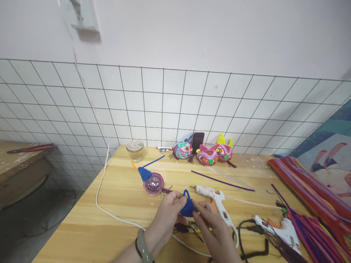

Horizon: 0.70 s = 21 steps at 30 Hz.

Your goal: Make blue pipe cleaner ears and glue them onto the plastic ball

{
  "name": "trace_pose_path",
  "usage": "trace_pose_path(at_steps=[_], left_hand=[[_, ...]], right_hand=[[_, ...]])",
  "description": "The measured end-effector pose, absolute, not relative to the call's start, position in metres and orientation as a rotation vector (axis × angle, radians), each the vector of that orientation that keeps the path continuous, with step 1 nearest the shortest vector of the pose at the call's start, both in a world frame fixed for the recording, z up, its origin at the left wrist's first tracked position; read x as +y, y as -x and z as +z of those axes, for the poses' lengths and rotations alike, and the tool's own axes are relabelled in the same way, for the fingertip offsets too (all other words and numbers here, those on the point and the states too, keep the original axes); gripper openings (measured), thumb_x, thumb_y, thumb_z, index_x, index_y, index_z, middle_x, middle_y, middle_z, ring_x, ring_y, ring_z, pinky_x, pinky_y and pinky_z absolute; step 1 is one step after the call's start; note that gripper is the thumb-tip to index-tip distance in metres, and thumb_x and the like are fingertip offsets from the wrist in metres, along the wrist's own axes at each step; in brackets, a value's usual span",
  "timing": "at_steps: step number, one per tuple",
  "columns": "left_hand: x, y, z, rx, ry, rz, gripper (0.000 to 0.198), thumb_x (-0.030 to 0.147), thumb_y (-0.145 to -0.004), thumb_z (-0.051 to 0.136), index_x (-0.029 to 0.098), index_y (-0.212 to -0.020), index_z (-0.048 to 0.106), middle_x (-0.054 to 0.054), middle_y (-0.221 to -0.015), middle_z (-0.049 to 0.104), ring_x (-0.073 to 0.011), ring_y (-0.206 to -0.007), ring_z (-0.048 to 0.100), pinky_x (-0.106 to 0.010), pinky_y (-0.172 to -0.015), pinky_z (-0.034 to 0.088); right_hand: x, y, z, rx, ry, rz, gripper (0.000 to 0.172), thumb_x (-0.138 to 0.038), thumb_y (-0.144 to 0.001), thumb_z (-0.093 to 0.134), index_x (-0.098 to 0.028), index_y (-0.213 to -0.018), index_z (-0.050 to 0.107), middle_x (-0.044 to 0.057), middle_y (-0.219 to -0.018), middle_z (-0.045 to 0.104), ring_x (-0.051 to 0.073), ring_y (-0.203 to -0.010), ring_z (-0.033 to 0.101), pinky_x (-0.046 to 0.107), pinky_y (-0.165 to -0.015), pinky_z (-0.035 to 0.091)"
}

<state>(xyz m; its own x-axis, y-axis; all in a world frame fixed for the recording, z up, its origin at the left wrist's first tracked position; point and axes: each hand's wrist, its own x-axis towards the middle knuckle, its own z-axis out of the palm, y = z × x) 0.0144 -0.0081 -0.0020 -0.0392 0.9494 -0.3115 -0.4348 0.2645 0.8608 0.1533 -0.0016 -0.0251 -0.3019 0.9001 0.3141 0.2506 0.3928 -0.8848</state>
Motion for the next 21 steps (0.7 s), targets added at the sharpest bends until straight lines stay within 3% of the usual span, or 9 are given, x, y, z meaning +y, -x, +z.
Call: trace_pose_path(at_steps=[8,15,21], left_hand=[[-0.0071,-0.0148,0.0006,1.085,-0.602,1.261,0.027,0.035,-0.071,0.065,0.012,-0.079,0.054,0.000,-0.064,0.058,-0.0088,-0.052,0.050,-0.017,-0.037,0.043],[-0.0087,-0.0170,0.0024,1.025,-0.581,1.284,0.028,0.035,-0.069,0.068,0.012,-0.081,0.056,-0.002,-0.068,0.062,-0.0096,-0.052,0.053,-0.019,-0.040,0.045],[-0.0092,-0.0169,0.0011,0.926,-0.592,1.246,0.028,0.028,-0.067,0.072,0.009,-0.084,0.062,-0.007,-0.074,0.066,-0.0115,-0.064,0.059,-0.019,-0.052,0.051]], right_hand=[[-0.0005,-0.1579,-0.0256,-1.787,1.036,0.958,0.030,-0.029,-0.085,0.052,-0.025,-0.113,0.060,0.005,-0.084,0.059,0.015,-0.060,0.053,0.024,-0.053,0.045],[0.0013,-0.1513,-0.0268,-1.714,1.026,0.764,0.023,-0.025,-0.079,0.058,-0.023,-0.101,0.066,0.004,-0.076,0.059,0.014,-0.055,0.053,0.023,-0.049,0.046],[0.0079,-0.1601,-0.0243,-1.837,1.050,0.788,0.021,-0.021,-0.080,0.058,-0.020,-0.098,0.067,0.005,-0.075,0.063,0.016,-0.059,0.058,0.023,-0.054,0.048]])
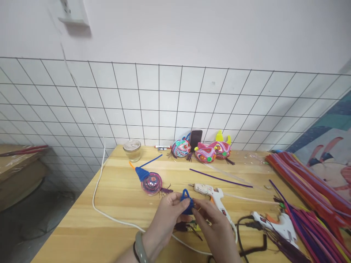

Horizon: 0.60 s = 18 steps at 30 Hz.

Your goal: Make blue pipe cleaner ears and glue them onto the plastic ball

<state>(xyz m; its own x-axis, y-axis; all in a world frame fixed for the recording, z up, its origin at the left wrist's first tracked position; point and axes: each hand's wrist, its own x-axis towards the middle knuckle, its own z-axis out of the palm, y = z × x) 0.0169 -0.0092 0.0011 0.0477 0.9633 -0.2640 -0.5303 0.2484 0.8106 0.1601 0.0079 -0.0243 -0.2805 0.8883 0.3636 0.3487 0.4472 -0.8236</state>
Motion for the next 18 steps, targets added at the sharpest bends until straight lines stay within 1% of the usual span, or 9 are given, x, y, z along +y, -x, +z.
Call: trace_pose_path(at_steps=[3,8,11,14,18], left_hand=[[-0.009,-0.018,-0.001,0.918,-0.587,1.240,0.028,0.029,-0.067,0.072,0.008,-0.083,0.064,-0.007,-0.074,0.066,-0.0107,-0.062,0.058,-0.019,-0.053,0.051],[-0.008,-0.021,0.000,1.004,-0.594,1.254,0.032,0.034,-0.063,0.074,0.009,-0.080,0.065,-0.005,-0.068,0.064,-0.0107,-0.058,0.056,-0.017,-0.044,0.047],[-0.009,-0.022,0.000,1.068,-0.609,1.267,0.033,0.037,-0.059,0.075,0.010,-0.076,0.065,-0.003,-0.064,0.063,-0.0100,-0.055,0.055,-0.017,-0.042,0.046],[-0.009,-0.023,-0.001,1.104,-0.633,1.282,0.032,0.038,-0.061,0.074,0.011,-0.076,0.065,-0.002,-0.063,0.063,-0.0096,-0.054,0.054,-0.016,-0.042,0.045],[-0.010,-0.023,-0.003,1.114,-0.660,1.275,0.028,0.036,-0.066,0.071,0.011,-0.076,0.065,-0.002,-0.064,0.062,-0.0093,-0.054,0.054,-0.015,-0.043,0.045]], right_hand=[[0.007,-0.158,-0.026,-1.805,1.040,0.785,0.020,-0.020,-0.080,0.058,-0.022,-0.097,0.068,0.005,-0.077,0.064,0.017,-0.062,0.058,0.024,-0.056,0.048],[0.000,-0.150,-0.029,-1.671,0.999,0.818,0.021,-0.019,-0.080,0.057,-0.025,-0.096,0.070,0.006,-0.079,0.063,0.019,-0.071,0.059,0.024,-0.057,0.048],[-0.003,-0.146,-0.029,-1.611,0.989,0.870,0.021,-0.019,-0.080,0.057,-0.026,-0.095,0.070,0.005,-0.080,0.061,0.018,-0.072,0.058,0.023,-0.057,0.048],[-0.004,-0.144,-0.027,-1.586,0.975,0.896,0.021,-0.020,-0.080,0.057,-0.027,-0.095,0.071,0.004,-0.077,0.060,0.017,-0.069,0.056,0.022,-0.056,0.048],[-0.003,-0.143,-0.024,-1.566,0.976,0.949,0.021,-0.023,-0.080,0.057,-0.026,-0.097,0.070,0.005,-0.079,0.060,0.018,-0.072,0.056,0.024,-0.058,0.048]])
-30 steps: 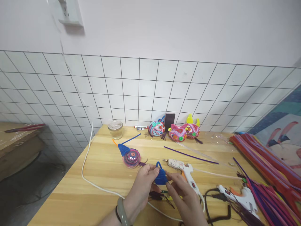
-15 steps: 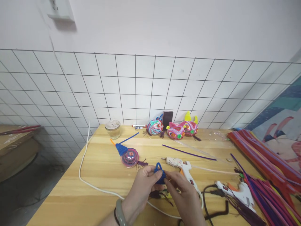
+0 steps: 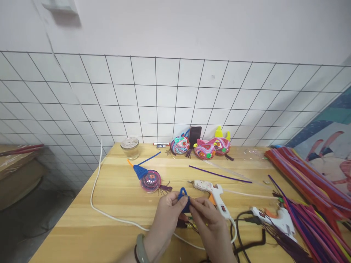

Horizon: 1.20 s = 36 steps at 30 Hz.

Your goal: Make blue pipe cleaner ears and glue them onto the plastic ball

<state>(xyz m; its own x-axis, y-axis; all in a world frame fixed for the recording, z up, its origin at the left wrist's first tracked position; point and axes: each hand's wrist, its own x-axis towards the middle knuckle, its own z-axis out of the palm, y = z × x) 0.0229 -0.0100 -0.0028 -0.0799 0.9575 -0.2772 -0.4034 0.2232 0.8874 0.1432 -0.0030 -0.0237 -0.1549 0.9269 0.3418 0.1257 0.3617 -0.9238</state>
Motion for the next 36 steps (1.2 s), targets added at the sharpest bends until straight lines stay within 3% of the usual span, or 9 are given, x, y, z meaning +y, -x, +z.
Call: trace_pose_path(at_steps=[3,5,8,11,24,36], left_hand=[[-0.010,-0.021,-0.002,1.076,-0.669,1.257,0.028,0.035,-0.070,0.068,0.011,-0.082,0.065,-0.003,-0.066,0.063,-0.0084,-0.052,0.053,-0.016,-0.043,0.045],[-0.009,-0.019,0.000,1.045,-0.667,1.242,0.028,0.035,-0.069,0.069,0.011,-0.084,0.065,-0.003,-0.068,0.063,-0.0089,-0.054,0.053,-0.017,-0.043,0.046],[-0.009,-0.017,0.004,1.024,-0.678,1.195,0.028,0.035,-0.065,0.072,0.011,-0.079,0.064,-0.003,-0.067,0.063,-0.0102,-0.056,0.054,-0.018,-0.043,0.046],[-0.010,-0.016,0.005,1.033,-0.701,1.138,0.028,0.036,-0.065,0.072,0.011,-0.074,0.063,-0.002,-0.064,0.061,-0.0103,-0.054,0.055,-0.019,-0.044,0.046],[-0.012,-0.017,0.006,0.975,-0.703,1.054,0.031,0.039,-0.067,0.070,0.010,-0.075,0.061,-0.002,-0.063,0.060,-0.0089,-0.052,0.053,-0.018,-0.045,0.040],[-0.010,-0.018,0.003,1.015,-0.806,1.053,0.039,0.051,-0.066,0.065,0.012,-0.071,0.059,-0.002,-0.061,0.059,-0.0120,-0.055,0.054,-0.020,-0.045,0.039]], right_hand=[[0.001,-0.145,-0.018,-1.509,1.012,1.075,0.017,-0.030,-0.079,0.059,-0.022,-0.089,0.071,0.006,-0.079,0.061,0.019,-0.073,0.056,0.025,-0.059,0.047],[0.005,-0.148,-0.014,-1.438,1.064,1.206,0.020,-0.037,-0.076,0.062,-0.019,-0.079,0.069,0.004,-0.071,0.059,0.016,-0.062,0.053,0.024,-0.051,0.043],[0.010,-0.150,-0.010,-1.326,1.128,1.405,0.030,-0.046,-0.069,0.066,-0.016,-0.067,0.064,-0.003,-0.054,0.049,0.009,-0.045,0.039,0.020,-0.041,0.032],[0.013,-0.152,-0.009,-1.285,1.134,1.483,0.036,-0.051,-0.065,0.068,-0.016,-0.061,0.060,-0.006,-0.047,0.040,0.007,-0.042,0.031,0.020,-0.040,0.026],[0.010,-0.159,-0.005,-1.383,1.097,1.649,0.040,-0.054,-0.072,0.060,-0.016,-0.063,0.051,-0.007,-0.046,0.038,0.007,-0.042,0.029,0.020,-0.043,0.021],[0.009,-0.155,-0.008,-1.264,1.083,1.747,0.042,-0.057,-0.070,0.062,-0.017,-0.064,0.050,-0.008,-0.042,0.038,0.006,-0.040,0.027,0.021,-0.043,0.016]])
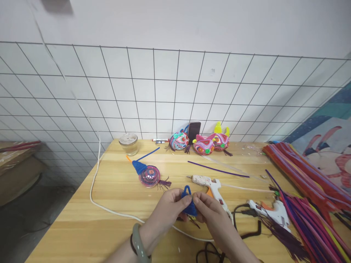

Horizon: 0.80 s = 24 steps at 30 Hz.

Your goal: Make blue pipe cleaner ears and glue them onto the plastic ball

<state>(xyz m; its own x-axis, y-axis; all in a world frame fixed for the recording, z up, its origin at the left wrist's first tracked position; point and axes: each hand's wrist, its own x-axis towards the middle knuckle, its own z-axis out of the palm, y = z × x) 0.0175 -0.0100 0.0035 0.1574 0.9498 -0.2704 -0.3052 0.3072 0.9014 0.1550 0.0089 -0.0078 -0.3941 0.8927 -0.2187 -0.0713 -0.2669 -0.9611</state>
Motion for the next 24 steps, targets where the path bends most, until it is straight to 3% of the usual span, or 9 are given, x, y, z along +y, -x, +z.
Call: trace_pose_path(at_steps=[12,24], left_hand=[[-0.0101,-0.0166,0.0018,0.954,-0.712,1.055,0.036,0.045,-0.063,0.070,0.012,-0.071,0.061,0.000,-0.059,0.057,-0.0087,-0.050,0.050,-0.019,-0.044,0.038],[-0.0086,-0.0192,0.0005,1.075,-0.872,1.078,0.033,0.044,-0.066,0.067,0.013,-0.067,0.059,0.000,-0.057,0.057,-0.0101,-0.051,0.051,-0.019,-0.044,0.039]], right_hand=[[0.0086,-0.1581,-0.0089,-0.903,0.872,2.084,0.037,-0.042,-0.068,0.072,-0.016,-0.060,0.048,-0.009,-0.044,0.035,0.003,-0.040,0.023,0.020,-0.043,0.014],[0.0078,-0.1561,-0.0118,-1.071,0.994,1.912,0.035,-0.047,-0.070,0.067,-0.016,-0.066,0.053,-0.007,-0.047,0.043,0.005,-0.040,0.028,0.022,-0.043,0.015]])
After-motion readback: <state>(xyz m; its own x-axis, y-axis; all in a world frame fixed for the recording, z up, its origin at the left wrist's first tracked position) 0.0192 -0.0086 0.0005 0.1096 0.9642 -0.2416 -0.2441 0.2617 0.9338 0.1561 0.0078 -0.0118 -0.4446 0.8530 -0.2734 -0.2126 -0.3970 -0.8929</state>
